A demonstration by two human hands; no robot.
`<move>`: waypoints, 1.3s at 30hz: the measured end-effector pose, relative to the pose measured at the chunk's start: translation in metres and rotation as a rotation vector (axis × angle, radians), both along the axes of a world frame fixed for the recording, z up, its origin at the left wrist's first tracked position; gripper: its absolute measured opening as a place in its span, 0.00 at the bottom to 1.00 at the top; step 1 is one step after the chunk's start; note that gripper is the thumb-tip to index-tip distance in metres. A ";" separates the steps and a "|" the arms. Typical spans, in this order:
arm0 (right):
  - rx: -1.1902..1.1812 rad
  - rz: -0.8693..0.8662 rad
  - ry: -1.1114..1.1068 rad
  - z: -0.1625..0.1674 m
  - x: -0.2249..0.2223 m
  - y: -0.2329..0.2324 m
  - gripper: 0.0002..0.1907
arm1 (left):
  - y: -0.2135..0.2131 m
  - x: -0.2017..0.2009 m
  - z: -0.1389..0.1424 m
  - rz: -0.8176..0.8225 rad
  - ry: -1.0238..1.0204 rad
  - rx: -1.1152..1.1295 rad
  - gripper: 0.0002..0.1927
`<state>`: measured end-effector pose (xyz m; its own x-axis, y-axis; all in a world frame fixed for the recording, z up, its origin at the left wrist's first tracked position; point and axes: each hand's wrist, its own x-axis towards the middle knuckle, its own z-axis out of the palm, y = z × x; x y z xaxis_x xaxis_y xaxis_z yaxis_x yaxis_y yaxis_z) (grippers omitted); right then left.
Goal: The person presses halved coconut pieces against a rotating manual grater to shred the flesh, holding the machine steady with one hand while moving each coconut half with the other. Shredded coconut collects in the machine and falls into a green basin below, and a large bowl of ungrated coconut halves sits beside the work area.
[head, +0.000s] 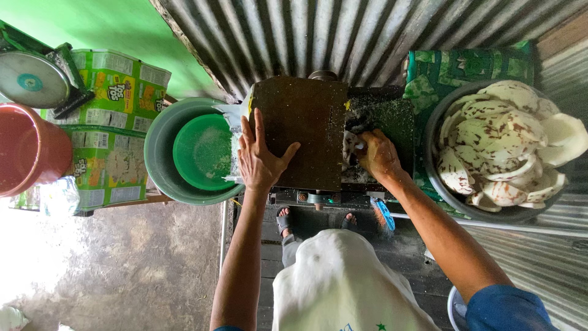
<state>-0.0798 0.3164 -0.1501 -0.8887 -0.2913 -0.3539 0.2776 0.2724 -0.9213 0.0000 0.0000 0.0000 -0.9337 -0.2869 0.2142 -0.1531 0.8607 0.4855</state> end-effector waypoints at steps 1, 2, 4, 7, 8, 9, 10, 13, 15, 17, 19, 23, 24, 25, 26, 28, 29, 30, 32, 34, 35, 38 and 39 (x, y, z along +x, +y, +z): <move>0.216 0.075 0.207 0.016 0.002 -0.002 0.21 | 0.000 0.000 0.001 0.000 -0.008 0.000 0.64; 0.433 0.151 0.413 0.030 0.004 -0.005 0.20 | 0.000 0.000 0.001 -0.001 -0.017 0.000 0.64; 0.642 0.220 0.602 0.054 0.008 -0.011 0.19 | 0.000 0.000 0.002 -0.002 -0.026 -0.002 0.64; 0.649 0.205 0.555 0.075 0.009 -0.019 0.17 | 0.000 0.000 0.003 -0.003 -0.022 -0.008 0.64; 0.671 0.204 0.540 0.079 0.010 -0.020 0.16 | 0.000 0.000 0.003 -0.004 -0.019 -0.010 0.64; 0.694 0.202 0.524 0.081 0.009 -0.022 0.15 | -0.001 -0.001 0.003 -0.005 -0.017 -0.013 0.64; 0.692 0.188 0.539 0.082 0.009 -0.024 0.16 | -0.001 -0.001 0.002 -0.007 -0.012 -0.015 0.64; 0.694 0.153 0.573 0.081 0.010 -0.025 0.16 | -0.001 0.000 0.002 -0.011 -0.008 -0.018 0.64; 0.702 0.140 0.594 0.079 0.010 -0.026 0.16 | -0.001 0.000 0.002 -0.006 -0.009 -0.023 0.64; 0.714 0.139 0.598 0.077 0.009 -0.027 0.16 | -0.001 0.000 0.003 -0.007 -0.019 -0.011 0.64; 0.716 0.141 0.606 0.075 0.008 -0.027 0.15 | -0.001 0.000 0.003 -0.010 -0.014 -0.013 0.64; 0.674 0.144 0.595 0.073 0.008 -0.025 0.14 | -0.001 0.000 0.001 -0.012 0.004 -0.021 0.64; 0.657 0.143 0.583 0.072 0.008 -0.024 0.14 | -0.001 0.001 0.001 -0.011 0.001 -0.017 0.64; 0.640 0.139 0.599 0.071 0.008 -0.024 0.14 | -0.002 0.000 0.000 -0.013 0.004 -0.018 0.64; 0.624 0.134 0.615 0.070 0.008 -0.024 0.13 | -0.002 0.000 0.000 -0.016 0.007 -0.020 0.64; 0.558 0.134 0.606 0.070 0.009 -0.022 0.10 | -0.002 0.000 0.000 -0.015 0.007 -0.021 0.64; 0.508 0.137 0.581 0.070 0.008 -0.022 0.08 | -0.002 0.000 0.001 -0.013 0.005 -0.022 0.64; 0.458 0.139 0.558 0.070 0.008 -0.021 0.06 | -0.002 -0.001 0.001 -0.013 0.004 -0.023 0.65; 0.424 0.151 0.535 0.071 0.009 -0.015 0.05 | -0.001 -0.001 0.002 -0.007 -0.019 -0.002 0.64; 0.431 0.165 0.553 0.072 0.010 -0.011 0.09 | -0.001 -0.001 0.003 -0.002 -0.030 0.010 0.64; 0.454 0.170 0.582 0.073 0.011 -0.009 0.10 | -0.001 0.000 0.003 -0.003 -0.029 0.010 0.64; 0.471 0.181 0.597 0.072 0.008 -0.006 0.11 | -0.001 -0.001 0.002 -0.012 -0.003 -0.002 0.64; 0.468 0.183 0.587 0.070 0.008 -0.006 0.11 | -0.002 -0.001 0.002 -0.018 0.008 -0.009 0.64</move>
